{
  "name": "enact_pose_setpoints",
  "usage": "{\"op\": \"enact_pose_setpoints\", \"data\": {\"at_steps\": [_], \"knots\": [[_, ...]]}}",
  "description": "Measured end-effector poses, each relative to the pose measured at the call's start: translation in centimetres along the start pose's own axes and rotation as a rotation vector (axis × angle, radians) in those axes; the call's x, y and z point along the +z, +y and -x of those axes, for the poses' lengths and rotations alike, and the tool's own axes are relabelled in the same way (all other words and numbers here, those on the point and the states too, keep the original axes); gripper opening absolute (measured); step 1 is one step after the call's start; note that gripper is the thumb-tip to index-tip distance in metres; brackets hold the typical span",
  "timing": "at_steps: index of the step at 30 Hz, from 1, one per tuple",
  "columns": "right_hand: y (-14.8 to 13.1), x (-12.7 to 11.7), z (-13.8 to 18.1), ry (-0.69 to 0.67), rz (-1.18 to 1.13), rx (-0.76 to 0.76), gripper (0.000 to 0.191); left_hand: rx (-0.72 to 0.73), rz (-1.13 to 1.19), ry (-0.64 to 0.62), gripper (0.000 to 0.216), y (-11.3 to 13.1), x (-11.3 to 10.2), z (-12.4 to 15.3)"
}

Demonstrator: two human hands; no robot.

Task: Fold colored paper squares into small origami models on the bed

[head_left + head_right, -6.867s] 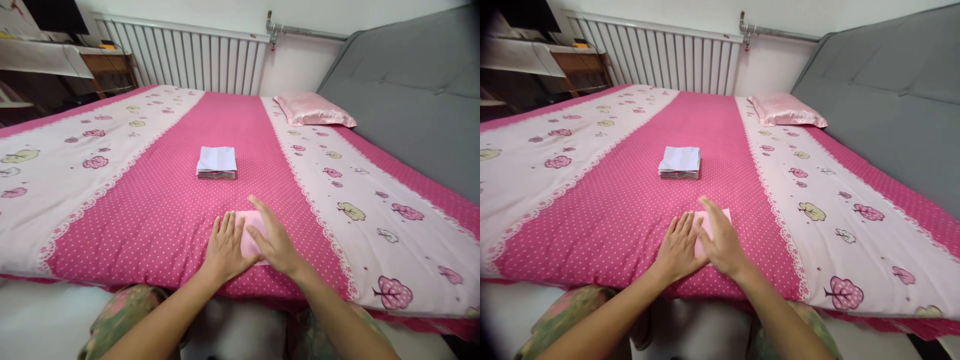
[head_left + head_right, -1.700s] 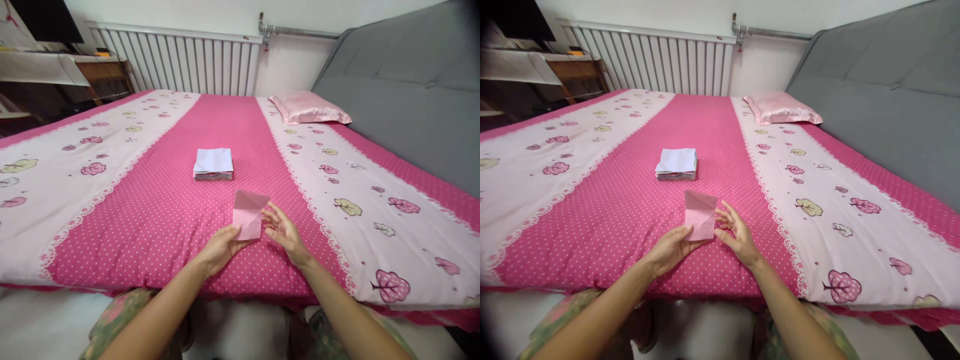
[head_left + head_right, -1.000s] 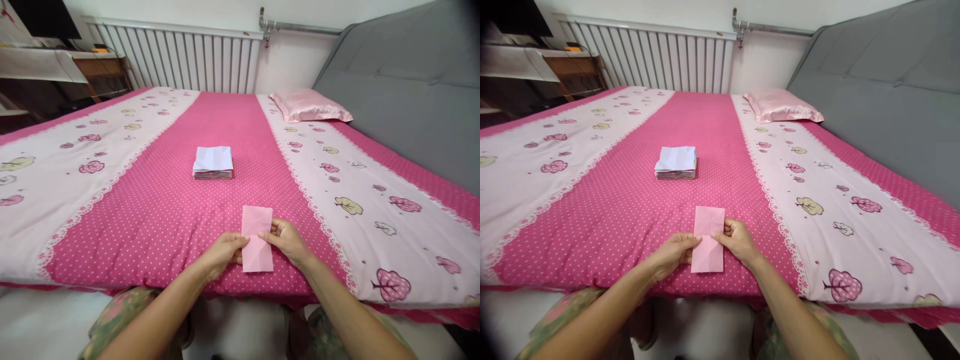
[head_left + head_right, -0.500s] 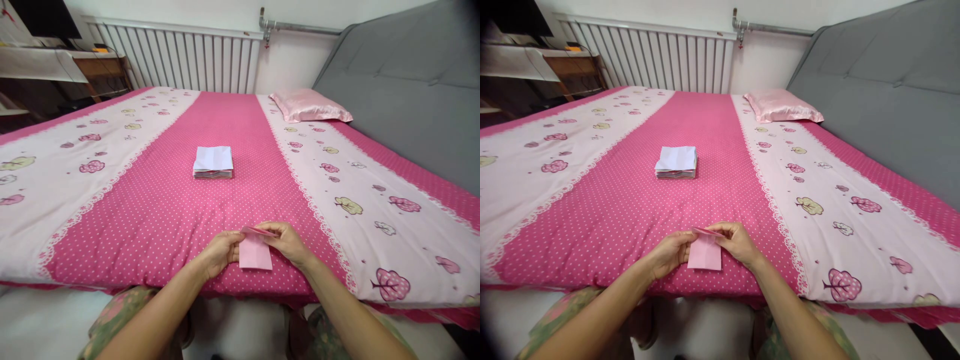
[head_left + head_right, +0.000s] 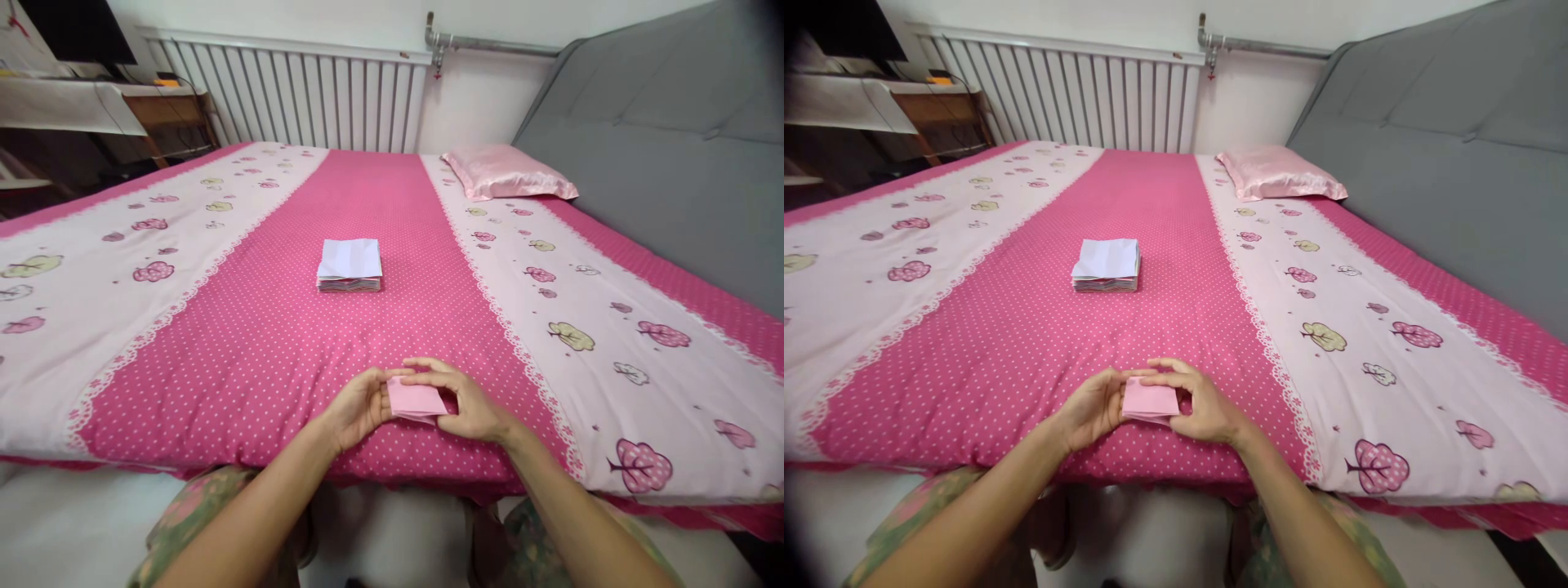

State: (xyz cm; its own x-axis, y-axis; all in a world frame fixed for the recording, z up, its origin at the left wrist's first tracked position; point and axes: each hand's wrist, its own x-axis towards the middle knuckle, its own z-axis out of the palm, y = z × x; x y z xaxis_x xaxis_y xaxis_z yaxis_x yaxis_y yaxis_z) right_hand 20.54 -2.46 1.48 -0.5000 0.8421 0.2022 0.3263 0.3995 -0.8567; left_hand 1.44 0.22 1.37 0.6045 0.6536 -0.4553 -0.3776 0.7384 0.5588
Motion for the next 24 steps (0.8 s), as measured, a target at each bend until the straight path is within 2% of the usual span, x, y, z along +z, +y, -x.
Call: {"op": "enact_pose_setpoints", "data": {"at_steps": [3,5,9,11,14,16,19,24], "knots": [[-0.2,-0.1,0.0,-0.02,0.009,-0.022,0.074,0.075,-0.02,-0.012,0.031,-0.1,0.1,0.0],[-0.1,0.1,-0.1,-0.006,-0.004,-0.01,0.068,0.094,-0.03,-0.022,0.036,-0.1,0.1,0.0],[0.6,0.6,-0.3,0.083,-0.098,0.04,0.034,0.073,-0.05,-0.02,0.036,-0.1,0.1,0.1],[0.9,0.8,-0.5,0.143,-0.154,0.042,0.024,0.055,-0.084,-0.038,0.03,-0.1,0.0,0.2],[1.4,1.1,-0.5,0.249,-0.214,0.099,0.024,0.043,-0.161,-0.072,0.032,-0.3,0.2,0.3],[1.6,1.3,-0.4,0.297,-0.27,0.21,0.027,0.056,-0.211,-0.092,0.039,-0.5,0.3,0.4],[2.0,1.4,-0.3,0.328,-0.361,0.354,0.031,0.108,-0.29,-0.07,0.036,-0.8,0.4,0.4],[2.0,1.6,-0.4,0.333,-0.408,0.398,0.033,0.131,-0.356,-0.001,0.029,-1.2,0.2,0.3]]}}
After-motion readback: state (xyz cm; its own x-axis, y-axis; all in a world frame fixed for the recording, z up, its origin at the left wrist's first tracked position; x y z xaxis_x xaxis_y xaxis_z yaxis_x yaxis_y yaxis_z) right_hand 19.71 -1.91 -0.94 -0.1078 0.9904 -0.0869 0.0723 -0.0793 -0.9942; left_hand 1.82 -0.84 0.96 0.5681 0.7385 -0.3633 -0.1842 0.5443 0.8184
